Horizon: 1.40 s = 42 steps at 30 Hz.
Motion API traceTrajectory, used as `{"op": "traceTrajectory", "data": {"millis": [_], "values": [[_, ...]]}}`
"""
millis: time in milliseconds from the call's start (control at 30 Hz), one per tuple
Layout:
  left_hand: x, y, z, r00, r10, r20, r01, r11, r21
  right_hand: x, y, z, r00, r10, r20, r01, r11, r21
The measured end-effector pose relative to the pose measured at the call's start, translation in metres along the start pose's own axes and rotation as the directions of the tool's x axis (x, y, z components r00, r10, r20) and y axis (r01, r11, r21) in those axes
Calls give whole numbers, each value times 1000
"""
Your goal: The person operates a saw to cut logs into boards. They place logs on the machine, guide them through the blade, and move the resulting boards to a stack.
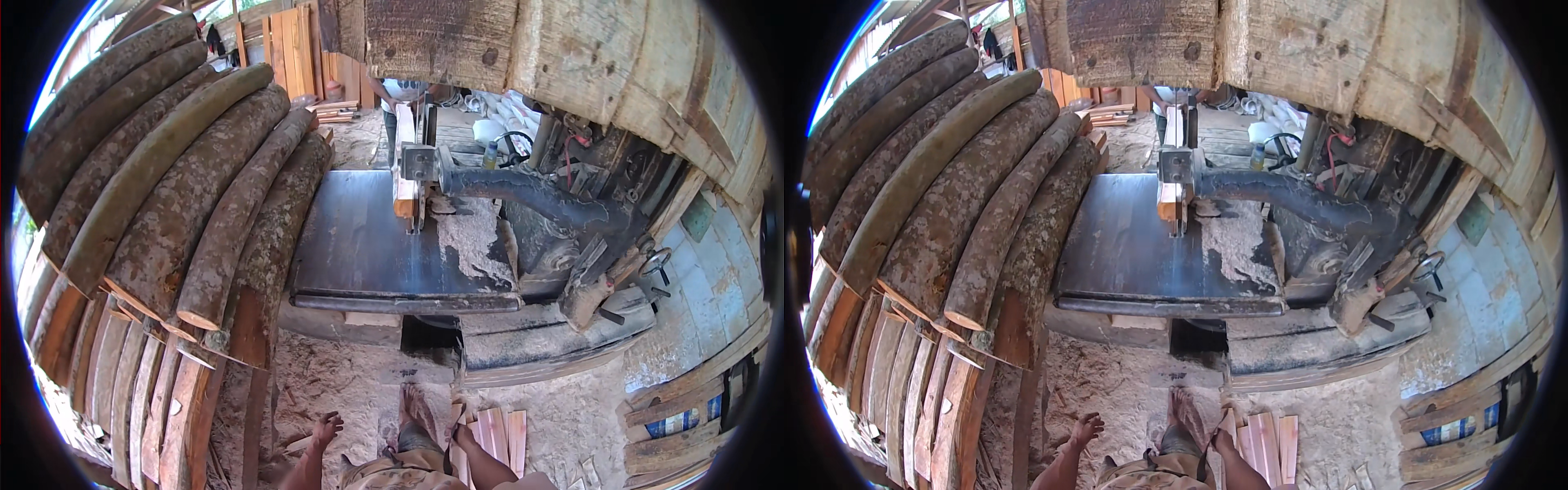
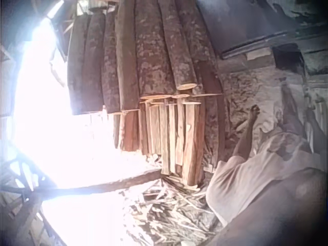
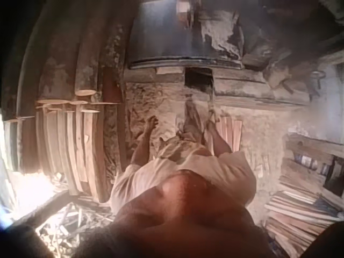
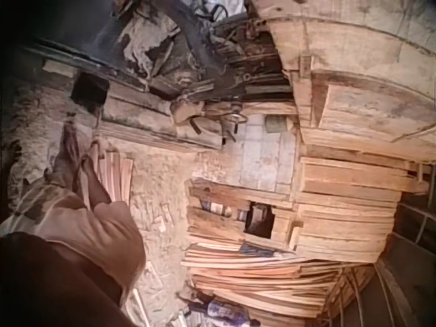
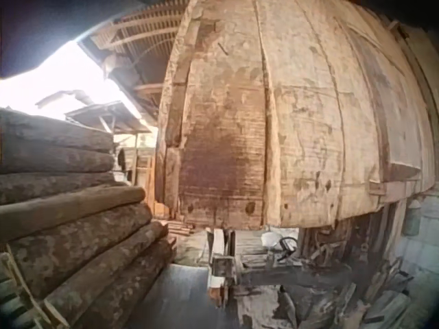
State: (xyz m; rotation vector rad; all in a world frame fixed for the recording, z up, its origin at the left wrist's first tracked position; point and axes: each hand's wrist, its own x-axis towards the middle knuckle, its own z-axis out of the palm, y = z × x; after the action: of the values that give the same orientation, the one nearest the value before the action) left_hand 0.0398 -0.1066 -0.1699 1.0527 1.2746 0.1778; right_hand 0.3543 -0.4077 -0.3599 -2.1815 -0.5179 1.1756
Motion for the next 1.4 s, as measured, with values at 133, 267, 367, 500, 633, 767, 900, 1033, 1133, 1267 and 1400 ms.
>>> {"op": "traceTrajectory", "data": {"millis": [133, 267, 367, 500, 633, 767, 900, 1033, 1133, 1267, 1400], "values": [[43, 45, 22, 1000, 5, -2, -5, 1000, 1, 75, -91, -46, 943, -326, -66, 303, 923, -237], [64, 56, 34, 997, -68, -25, 68, 998, 4, 103, -248, -65, 927, -370, 57, 341, 899, 276], [79, 68, 59, 998, -6, 64, 13, 993, -115, 79, -380, -119, 882, -451, 134, 398, 867, 299], [94, 126, 90, 987, 79, 137, -71, 996, -58, 126, -432, -179, 891, -436, 125, 365, 853, 372], [104, 219, 112, 957, 259, 134, -246, 964, -104, 193, -411, -233, 267, -381, -885, 304, 905, -298], [100, 295, 116, 929, 323, 181, -319, 946, -52, 149, -457, -222, 795, -354, -493, 313, 935, -167], [88, 314, 127, 921, 242, 305, -269, 962, 48, 90, -467, -174, 881, -419, -218, 444, 893, 75], [63, 283, 128, 890, 156, 428, -187, 982, 33, 44, -430, -131, 908, -416, 47, 363, 838, 409], [28, 251, 121, 884, 175, 435, -128, 983, -135, -17, -410, -105, 968, -213, 135, 101, 818, 567], [-22, 217, 116, 890, 147, 431, -103, 987, -125, -56, -367, -81, 973, -202, 116, 101, 814, 572], [-49, 160, 101, 876, 159, 456, -107, 985, -139, -104, -333, -58, 974, -211, 83, 128, 812, 569]]}}
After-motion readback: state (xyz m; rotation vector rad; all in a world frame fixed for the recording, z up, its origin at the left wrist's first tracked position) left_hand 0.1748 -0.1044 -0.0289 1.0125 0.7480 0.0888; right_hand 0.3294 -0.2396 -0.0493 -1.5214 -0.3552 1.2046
